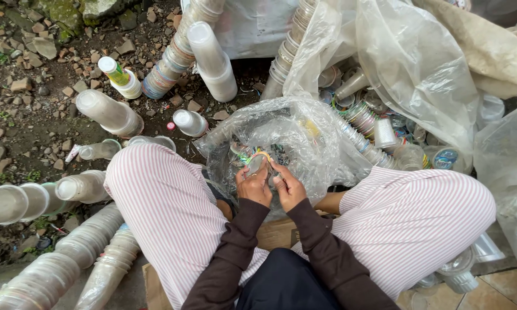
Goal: Removing the top rims from plastic cups using a small blade and stacking the cups
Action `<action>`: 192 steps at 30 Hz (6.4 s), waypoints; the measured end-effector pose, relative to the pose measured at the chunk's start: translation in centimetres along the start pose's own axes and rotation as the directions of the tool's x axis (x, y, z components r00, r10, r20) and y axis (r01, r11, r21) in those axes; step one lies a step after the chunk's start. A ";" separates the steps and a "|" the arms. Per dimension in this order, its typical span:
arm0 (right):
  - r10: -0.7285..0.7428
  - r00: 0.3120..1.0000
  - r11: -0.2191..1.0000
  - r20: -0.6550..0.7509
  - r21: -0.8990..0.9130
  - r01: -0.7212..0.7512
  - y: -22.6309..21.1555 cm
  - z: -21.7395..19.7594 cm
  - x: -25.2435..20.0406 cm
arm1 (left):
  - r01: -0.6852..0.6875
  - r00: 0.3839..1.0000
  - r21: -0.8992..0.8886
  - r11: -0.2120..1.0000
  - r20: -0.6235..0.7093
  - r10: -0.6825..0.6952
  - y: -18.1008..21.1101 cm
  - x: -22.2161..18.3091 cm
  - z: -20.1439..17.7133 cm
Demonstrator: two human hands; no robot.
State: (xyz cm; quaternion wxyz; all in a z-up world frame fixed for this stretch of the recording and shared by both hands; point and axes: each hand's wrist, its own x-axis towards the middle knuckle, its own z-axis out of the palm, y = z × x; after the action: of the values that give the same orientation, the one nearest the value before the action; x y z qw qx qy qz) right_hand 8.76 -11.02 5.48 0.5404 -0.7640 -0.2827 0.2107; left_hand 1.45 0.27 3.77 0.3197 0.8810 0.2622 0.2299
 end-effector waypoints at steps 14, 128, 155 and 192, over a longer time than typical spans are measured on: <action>-0.005 0.995 0.922 0.103 0.385 -0.035 3.6 -0.6 1.2 | 0.032 0.997 0.023 0.999 -0.075 -0.030 -0.4 -1.2 2.3; -0.021 0.990 0.966 0.141 -0.253 0.056 -3.2 -2.2 1.1 | 0.198 0.980 0.028 0.980 -0.033 -0.197 -0.8 -1.4 2.6; -0.004 0.996 0.999 0.091 0.040 0.000 1.8 -1.4 1.3 | -0.015 1.000 0.153 0.988 -0.020 0.018 0.4 -0.1 0.9; 0.045 0.995 0.908 0.093 0.411 -0.080 2.3 -1.1 2.4 | 0.004 1.000 0.180 0.984 -0.029 0.001 1.0 -1.9 1.6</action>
State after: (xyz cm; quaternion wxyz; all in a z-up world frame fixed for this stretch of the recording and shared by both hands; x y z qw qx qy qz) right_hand 11.71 -10.82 3.61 0.6709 -0.6317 -0.2287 0.3141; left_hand 1.26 -2.29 2.88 0.2352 0.9026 0.2873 0.2178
